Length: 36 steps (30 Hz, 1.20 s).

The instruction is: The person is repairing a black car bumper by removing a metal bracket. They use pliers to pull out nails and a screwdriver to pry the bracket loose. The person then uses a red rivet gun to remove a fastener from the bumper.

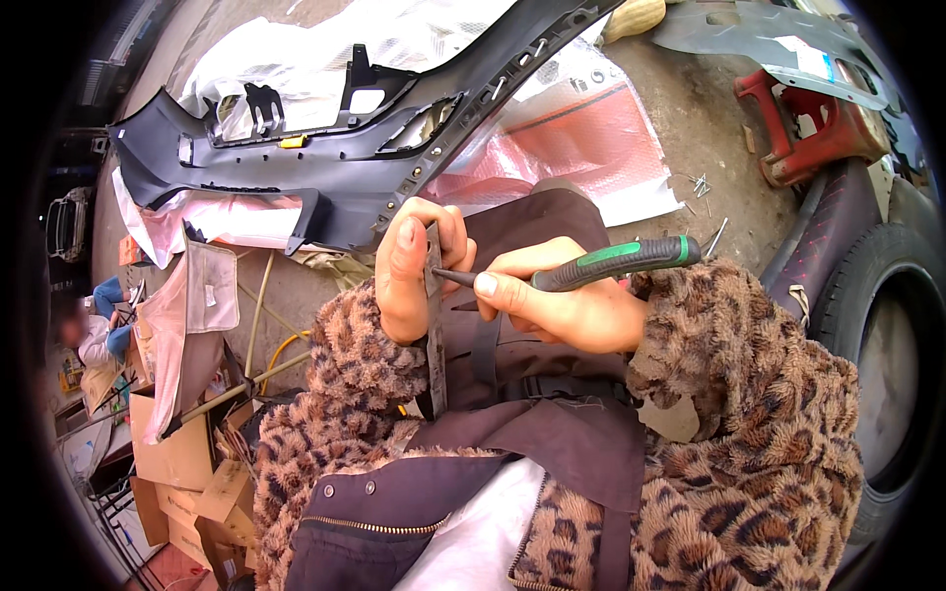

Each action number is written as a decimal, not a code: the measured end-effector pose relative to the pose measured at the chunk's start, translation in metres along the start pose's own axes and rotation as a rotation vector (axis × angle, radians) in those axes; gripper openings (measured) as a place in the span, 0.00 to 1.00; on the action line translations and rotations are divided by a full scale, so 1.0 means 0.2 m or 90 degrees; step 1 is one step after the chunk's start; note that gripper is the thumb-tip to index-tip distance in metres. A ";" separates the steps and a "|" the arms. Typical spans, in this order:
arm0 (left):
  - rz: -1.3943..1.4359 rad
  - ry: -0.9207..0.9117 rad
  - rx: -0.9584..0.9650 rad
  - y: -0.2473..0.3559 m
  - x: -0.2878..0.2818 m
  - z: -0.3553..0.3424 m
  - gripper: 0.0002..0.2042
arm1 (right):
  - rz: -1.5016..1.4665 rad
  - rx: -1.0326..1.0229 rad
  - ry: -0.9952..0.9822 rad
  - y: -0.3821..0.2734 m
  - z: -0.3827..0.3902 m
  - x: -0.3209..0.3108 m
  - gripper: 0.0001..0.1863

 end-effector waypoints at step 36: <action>0.220 0.121 0.010 0.09 -0.35 -0.22 0.22 | 0.384 -0.255 0.266 -0.16 0.03 -0.03 0.09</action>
Point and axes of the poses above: each hand's wrist, its own z-axis away from the middle knuckle, its own x-axis out of the palm, y = z × x, the point moved 9 cm from there along -z, towards the middle knuckle, and after that the axes turned 11 degrees about x, right-handed, at the moved point
